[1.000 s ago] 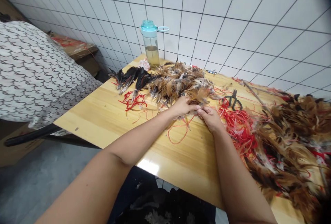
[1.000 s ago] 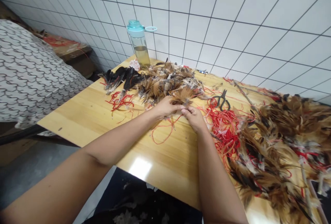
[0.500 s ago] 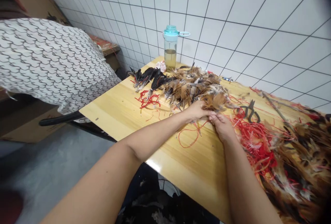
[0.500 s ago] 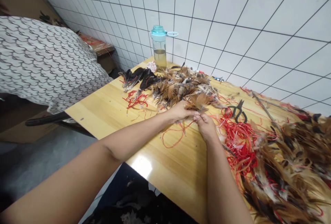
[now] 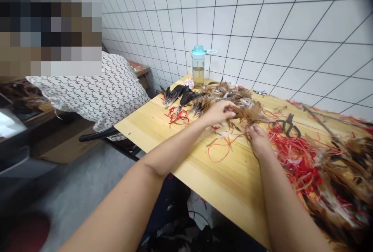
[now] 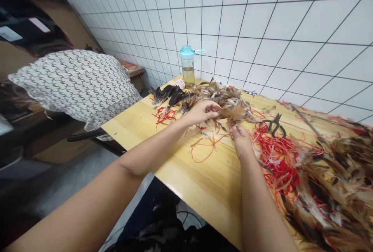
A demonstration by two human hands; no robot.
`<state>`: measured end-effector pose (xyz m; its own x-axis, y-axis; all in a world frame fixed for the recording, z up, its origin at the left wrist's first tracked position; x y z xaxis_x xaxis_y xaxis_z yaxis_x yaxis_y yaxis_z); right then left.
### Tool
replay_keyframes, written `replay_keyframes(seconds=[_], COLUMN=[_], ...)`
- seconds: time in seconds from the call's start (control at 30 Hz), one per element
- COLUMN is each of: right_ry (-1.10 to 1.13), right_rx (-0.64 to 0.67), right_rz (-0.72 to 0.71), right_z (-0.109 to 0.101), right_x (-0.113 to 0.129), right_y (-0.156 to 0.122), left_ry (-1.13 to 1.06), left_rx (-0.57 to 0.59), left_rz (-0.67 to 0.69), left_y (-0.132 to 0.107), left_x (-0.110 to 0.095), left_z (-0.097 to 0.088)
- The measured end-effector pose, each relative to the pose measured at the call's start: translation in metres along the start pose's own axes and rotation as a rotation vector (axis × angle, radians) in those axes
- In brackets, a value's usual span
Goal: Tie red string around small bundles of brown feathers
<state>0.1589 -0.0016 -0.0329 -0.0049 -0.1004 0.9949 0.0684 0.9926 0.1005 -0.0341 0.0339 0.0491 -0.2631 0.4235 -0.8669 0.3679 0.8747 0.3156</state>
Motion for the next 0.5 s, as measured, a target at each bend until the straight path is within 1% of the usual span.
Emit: replay_keyframes(seconds=[0.07,0.1,0.13,0.2,0.27,0.3,0.37,0.43,0.5], right_ry=[0.02,0.027,0.035,0.049,0.056,0.06,0.07,0.076,0.063], right_rx=[-0.022,-0.021,-0.017,-0.011,-0.009,-0.012,-0.021,-0.033,-0.039], right_rz=[0.011,0.009,0.006,-0.001,-0.003,-0.002,0.004,0.008,0.005], right_z=[-0.002,-0.002,-0.002,-0.001,0.0,0.0,0.001,0.002,0.001], right_x=[-0.001,-0.001,-0.002,-0.002,-0.002,-0.002,-0.002,-0.001,-0.001], right_y=[0.001,0.002,0.002,0.003,0.004,0.003,0.003,0.001,0.0], left_ry=[0.229,0.375,0.502,0.71,0.826,0.847,0.863,0.871,0.867], left_rx=[-0.096,-0.132,-0.18,-0.198,-0.174,-0.148,-0.089,-0.063,-0.071], left_rz=[0.044,0.014,-0.038,-0.187,-0.305,-0.314,-0.319,-0.302,-0.279], left_y=[-0.014,-0.023,-0.034,-0.057,-0.08,-0.089,-0.101,-0.108,-0.109], left_x=[-0.007,-0.006,-0.003,0.009,0.026,0.033,0.047,0.056,0.061], left_z=[-0.04,-0.061,-0.081,-0.115,-0.137,-0.141,-0.141,-0.134,-0.124])
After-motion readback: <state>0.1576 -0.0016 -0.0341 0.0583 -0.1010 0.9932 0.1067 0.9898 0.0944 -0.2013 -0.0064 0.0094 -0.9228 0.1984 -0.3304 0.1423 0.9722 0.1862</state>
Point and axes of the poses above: each hand's wrist, its own y-axis towards the middle knuckle, its own z-axis out of the palm, x = y × z, the point moved 3 cm from there along y, towards the middle knuckle, and after that the axes turned 1 degree about y, right-handed, at the moved point
